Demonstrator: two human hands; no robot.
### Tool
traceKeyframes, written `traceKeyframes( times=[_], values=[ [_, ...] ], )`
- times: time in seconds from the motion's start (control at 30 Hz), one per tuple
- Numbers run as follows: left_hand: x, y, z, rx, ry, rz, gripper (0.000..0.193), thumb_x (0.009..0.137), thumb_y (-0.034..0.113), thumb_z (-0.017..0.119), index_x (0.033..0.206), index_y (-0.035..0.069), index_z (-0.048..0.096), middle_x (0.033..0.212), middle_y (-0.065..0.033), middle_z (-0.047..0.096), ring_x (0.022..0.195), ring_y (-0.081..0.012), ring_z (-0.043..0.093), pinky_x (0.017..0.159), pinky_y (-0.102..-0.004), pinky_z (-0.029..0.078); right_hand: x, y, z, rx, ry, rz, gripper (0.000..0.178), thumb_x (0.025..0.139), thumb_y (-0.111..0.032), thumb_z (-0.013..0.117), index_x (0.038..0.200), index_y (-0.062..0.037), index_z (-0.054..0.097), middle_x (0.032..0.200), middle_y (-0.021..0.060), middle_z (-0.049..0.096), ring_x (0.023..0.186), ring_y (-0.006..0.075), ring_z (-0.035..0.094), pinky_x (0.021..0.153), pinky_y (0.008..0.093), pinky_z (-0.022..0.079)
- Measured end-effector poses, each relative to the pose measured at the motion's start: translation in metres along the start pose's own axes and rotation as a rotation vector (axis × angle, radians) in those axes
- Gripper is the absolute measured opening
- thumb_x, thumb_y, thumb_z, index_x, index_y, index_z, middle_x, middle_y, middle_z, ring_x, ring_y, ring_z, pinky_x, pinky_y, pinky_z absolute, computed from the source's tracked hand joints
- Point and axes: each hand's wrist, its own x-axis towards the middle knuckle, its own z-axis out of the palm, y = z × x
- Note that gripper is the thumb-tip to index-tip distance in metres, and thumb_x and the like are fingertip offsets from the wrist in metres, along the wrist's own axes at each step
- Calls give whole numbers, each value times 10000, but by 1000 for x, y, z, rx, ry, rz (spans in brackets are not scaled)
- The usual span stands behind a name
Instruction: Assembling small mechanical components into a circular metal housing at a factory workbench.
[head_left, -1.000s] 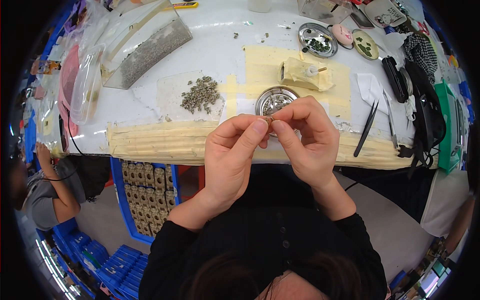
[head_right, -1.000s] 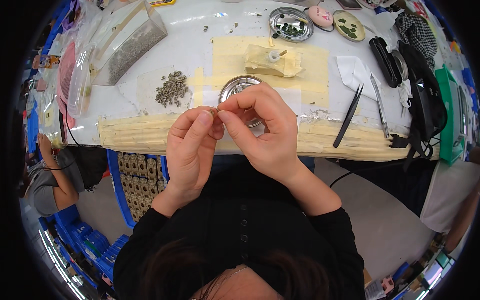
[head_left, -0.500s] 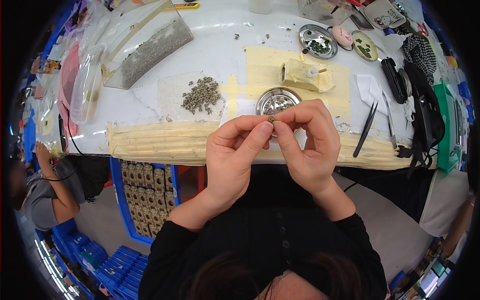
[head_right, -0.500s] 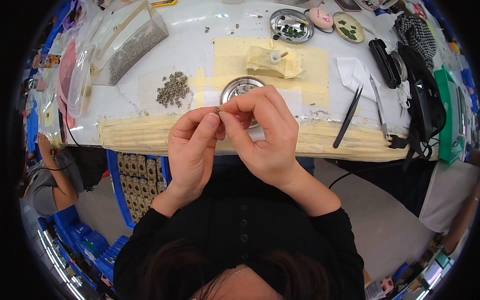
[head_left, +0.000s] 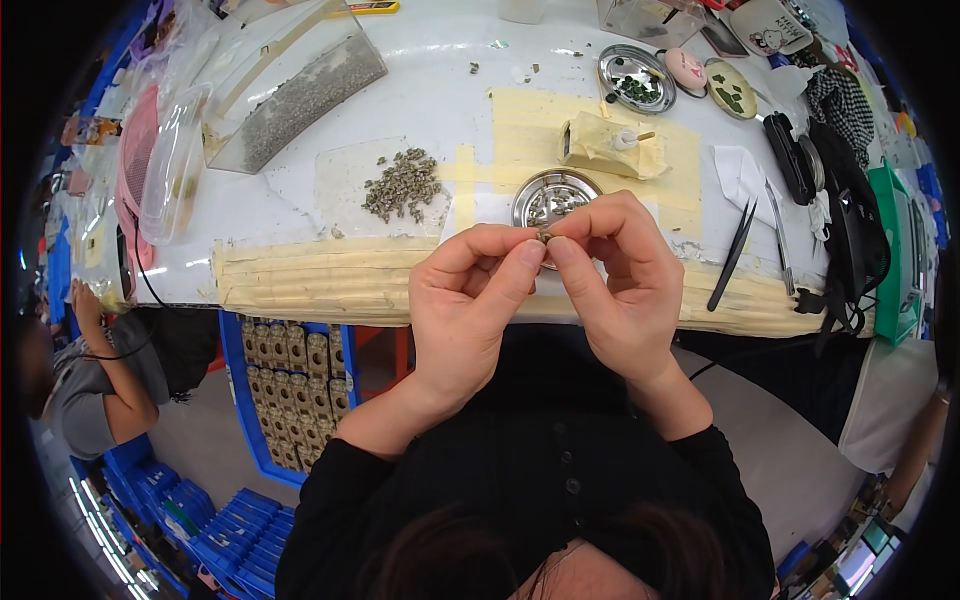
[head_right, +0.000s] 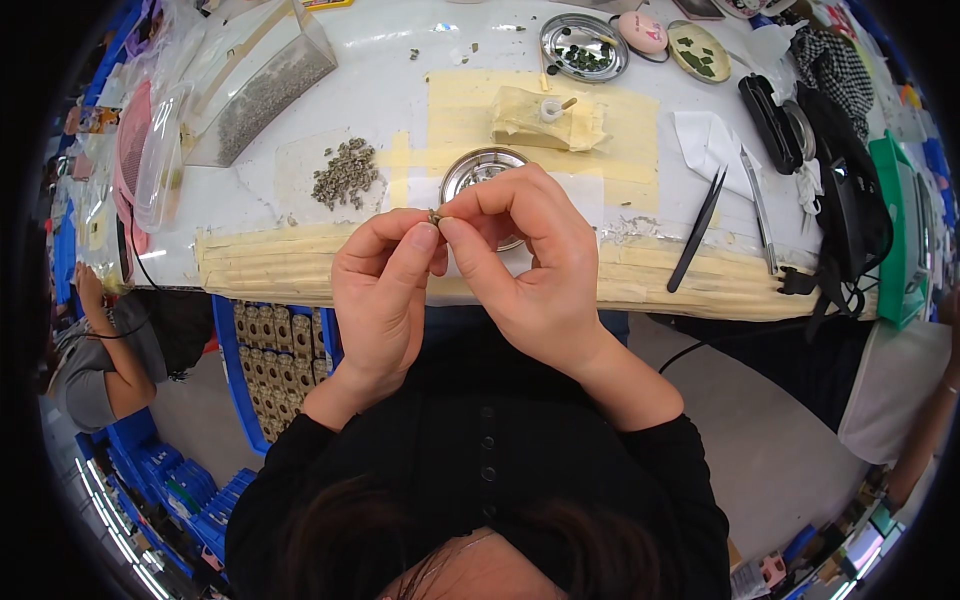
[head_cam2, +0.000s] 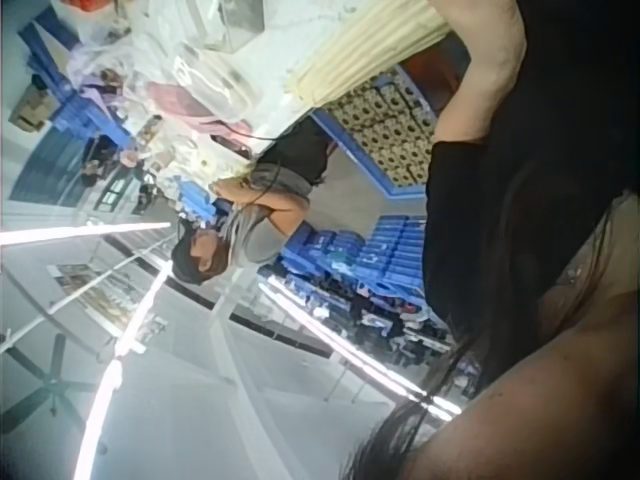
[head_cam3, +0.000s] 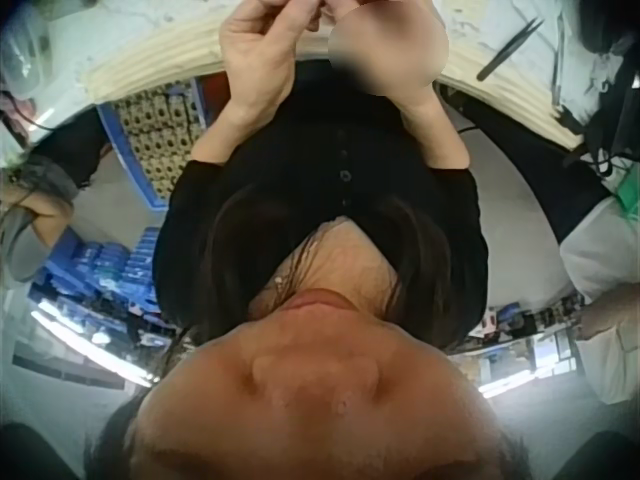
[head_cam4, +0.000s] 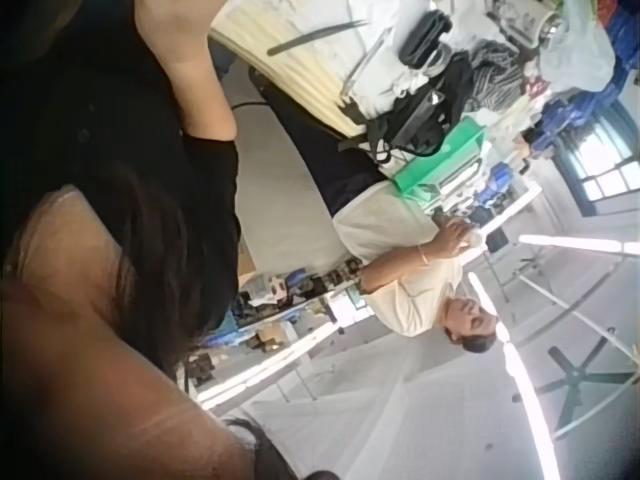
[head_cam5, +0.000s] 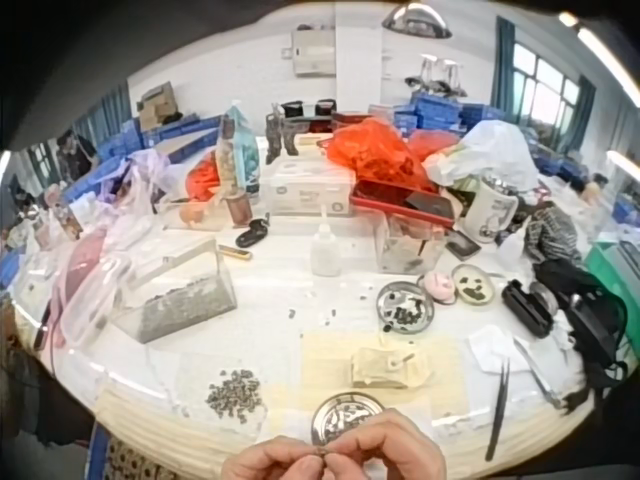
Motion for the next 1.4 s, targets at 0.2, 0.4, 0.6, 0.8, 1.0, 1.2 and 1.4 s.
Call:
traceKeyframes(
  times=[0.2,0.4,0.6,0.8,1.0,1.2,1.4],
  values=[
    [0,1,0,37,3,8,157,921,13,659,1070,-36,664,996,-77,703,896,-73,633,793,-197,496,3,0,2,-84,59,-95,93,829,24,697,900,6,639,870,58,591,698,100,608,617,219,498],
    [3,4,-2,60,-2,-46,161,919,30,667,1070,-26,667,991,-78,705,827,-71,604,756,-203,489,4,-2,1,-135,54,-115,90,823,23,701,886,5,639,846,54,586,681,103,593,608,220,487],
    [8,4,1,-55,58,-44,158,923,39,664,1071,-17,666,958,-73,702,776,-79,570,721,-212,472,1,-6,-1,233,-12,210,83,889,-13,666,957,4,621,883,28,606,788,77,593,718,220,491],
    [8,3,1,149,27,144,160,912,5,664,1069,-28,664,963,-87,699,854,-92,618,765,-216,504,2,-9,-3,377,-94,347,86,900,-23,660,968,3,614,892,20,621,801,66,586,732,220,485],
    [8,4,2,370,36,234,149,902,-18,665,1050,-36,664,922,-72,694,883,-94,649,801,-216,519,1,-3,0,-210,7,-89,87,818,33,708,868,8,641,829,52,602,661,97,574,600,220,468],
    [15,5,-2,157,100,3,124,898,27,695,1009,-21,672,849,-36,676,751,-54,593,694,-187,481,6,-2,-4,-329,73,-224,104,793,44,729,881,8,689,806,63,607,630,121,556,577,237,463],
    [17,5,-3,191,97,65,109,922,33,656,1022,-8,664,964,-80,692,753,-76,576,669,-211,445,36,2,-46,-651,334,-407,139,802,8,738,937,-18,722,799,68,625,685,145,587,612,254,468]
  ],
)
